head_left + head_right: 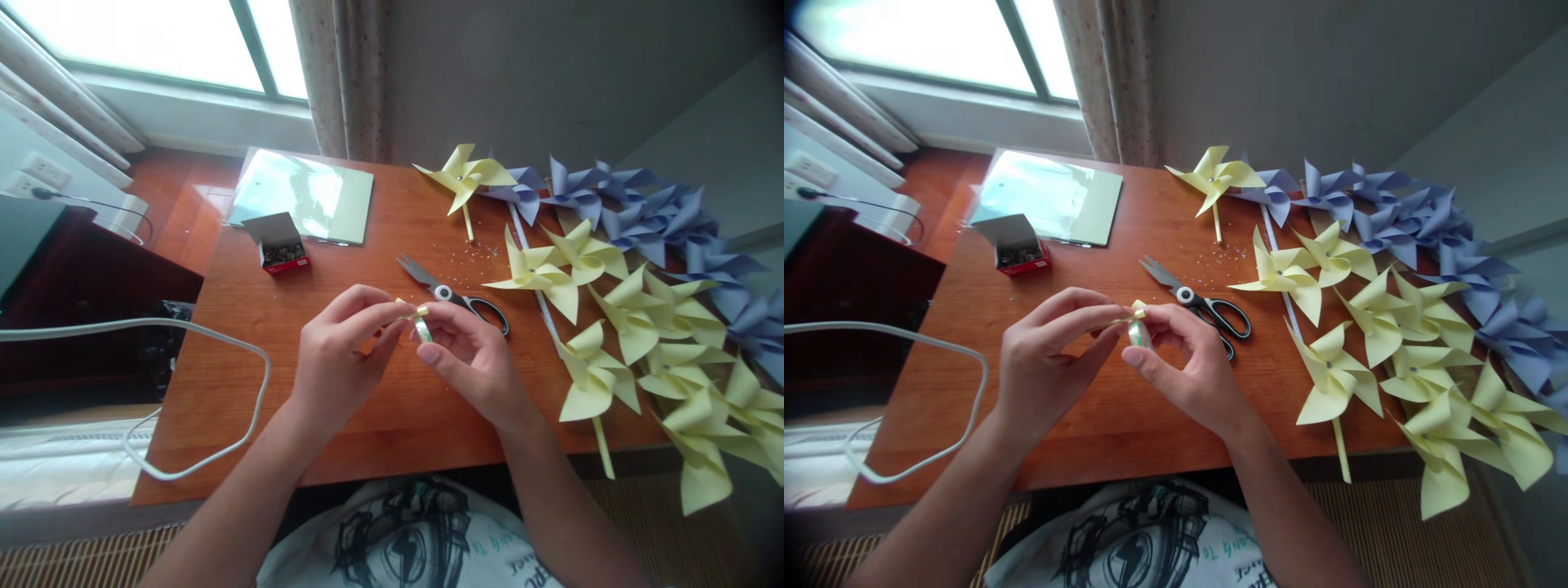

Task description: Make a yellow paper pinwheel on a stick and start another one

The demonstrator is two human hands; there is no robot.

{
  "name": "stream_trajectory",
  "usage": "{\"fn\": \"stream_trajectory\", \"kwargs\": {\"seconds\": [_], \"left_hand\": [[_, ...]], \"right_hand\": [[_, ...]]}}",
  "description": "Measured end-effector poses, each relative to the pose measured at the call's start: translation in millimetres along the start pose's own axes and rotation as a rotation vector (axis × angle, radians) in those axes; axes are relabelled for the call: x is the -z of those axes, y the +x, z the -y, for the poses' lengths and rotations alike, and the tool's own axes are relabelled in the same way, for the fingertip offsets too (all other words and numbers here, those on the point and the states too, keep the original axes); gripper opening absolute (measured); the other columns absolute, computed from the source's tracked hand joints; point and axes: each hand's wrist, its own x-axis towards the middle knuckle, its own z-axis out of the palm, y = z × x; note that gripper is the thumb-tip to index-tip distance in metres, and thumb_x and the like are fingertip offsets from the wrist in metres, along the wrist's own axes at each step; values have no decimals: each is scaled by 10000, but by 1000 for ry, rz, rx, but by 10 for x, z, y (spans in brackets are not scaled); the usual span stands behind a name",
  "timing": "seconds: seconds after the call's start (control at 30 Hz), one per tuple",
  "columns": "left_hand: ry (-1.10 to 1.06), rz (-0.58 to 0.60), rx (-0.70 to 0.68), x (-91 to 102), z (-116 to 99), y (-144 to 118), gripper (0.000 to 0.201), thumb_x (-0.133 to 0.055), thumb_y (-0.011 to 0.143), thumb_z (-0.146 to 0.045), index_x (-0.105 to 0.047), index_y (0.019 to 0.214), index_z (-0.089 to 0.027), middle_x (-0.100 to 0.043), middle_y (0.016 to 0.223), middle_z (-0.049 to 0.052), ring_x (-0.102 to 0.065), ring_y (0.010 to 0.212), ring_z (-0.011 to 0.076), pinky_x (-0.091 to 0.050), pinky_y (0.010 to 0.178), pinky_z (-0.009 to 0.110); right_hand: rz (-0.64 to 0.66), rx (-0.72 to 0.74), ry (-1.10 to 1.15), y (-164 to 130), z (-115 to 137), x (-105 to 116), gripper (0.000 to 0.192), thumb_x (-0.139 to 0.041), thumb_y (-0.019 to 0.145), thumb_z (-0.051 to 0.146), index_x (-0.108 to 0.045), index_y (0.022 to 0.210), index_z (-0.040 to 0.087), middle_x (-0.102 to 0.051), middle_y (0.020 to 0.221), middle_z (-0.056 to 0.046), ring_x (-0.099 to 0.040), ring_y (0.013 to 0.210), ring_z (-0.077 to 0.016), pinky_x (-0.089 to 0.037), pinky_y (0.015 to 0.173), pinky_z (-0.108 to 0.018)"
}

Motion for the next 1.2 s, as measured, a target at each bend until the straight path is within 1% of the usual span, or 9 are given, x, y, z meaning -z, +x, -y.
{"fn": "stream_trajectory", "kwargs": {"seconds": [0.1, 0.17, 0.4, 0.5, 0.63, 0.83, 1.07, 1.2], "left_hand": [[-48, -6, -44, -2, -6, 0, 205, -660, 893, -75, -761, 1023, -197, -708, 938, 43, -684, 829, 135, -569, 734, 241], [-59, -6, -47, -7, -10, 1, 226, -658, 893, -60, -761, 1037, -201, -720, 958, 43, -692, 848, 136, -572, 754, 243], [-64, -5, 29, -30, -9, -1, 187, -660, 916, -103, -765, 1029, -209, -729, 919, 33, -685, 814, 131, -570, 736, 235], [-83, 9, 39, -32, 3, -4, 201, -669, 908, -95, -770, 1041, -207, -720, 920, 35, -680, 812, 129, -561, 730, 229], [-79, 5, 33, -31, 8, 0, 190, -690, 881, -61, -774, 1006, -178, -712, 903, 31, -672, 794, 116, -544, 720, 208], [-61, -13, 25, -28, -23, 5, 185, -685, 866, -15, -762, 972, -145, -701, 881, 31, -659, 787, 107, -539, 719, 203], [-2, -78, -5, -80, -22, -17, 180, -703, 859, -27, -750, 973, -158, -679, 864, 18, -652, 758, 106, -548, 698, 211], [122, -163, -94, -115, -13, -55, 208, -706, 853, -22, -745, 986, -177, -649, 836, 7, -626, 728, 104, -530, 676, 216]], "right_hand": [[-1, 12, 41, 0, 27, 12, 348, -750, 872, 414, -665, 1165, 247, -707, 1154, -69, -691, 1036, -225, -581, 951, -384], [-5, 19, 48, -3, 50, 21, 341, -754, 874, 394, -663, 1168, 246, -698, 1157, -70, -685, 1032, -219, -577, 954, -382], [-25, 38, -73, -15, 85, 23, 348, -747, 881, 390, -655, 1176, 230, -688, 1176, -82, -672, 1067, -228, -574, 946, -365], [-22, 42, -71, -17, 83, 23, 353, -756, 877, 378, -658, 1181, 227, -687, 1162, -79, -673, 1066, -228, -568, 942, -359], [-24, 39, -57, -26, 72, 27, 361, -771, 868, 354, -664, 1191, 233, -682, 1166, -73, -671, 1079, -232, -559, 951, -363], [-33, 24, -13, -34, 52, 11, 385, -782, 860, 335, -662, 1214, 245, -679, 1226, -77, -669, 1115, -243, -551, 987, -385], [-59, 41, -15, -47, 42, -30, 395, -777, 863, 327, -663, 1235, 263, -687, 1244, -74, -666, 1132, -256, -548, 1007, -417], [-73, 47, 16, -63, 32, -69, 422, -774, 866, 318, -656, 1268, 263, -688, 1253, -77, -664, 1142, -258, -548, 1016, -428]]}}
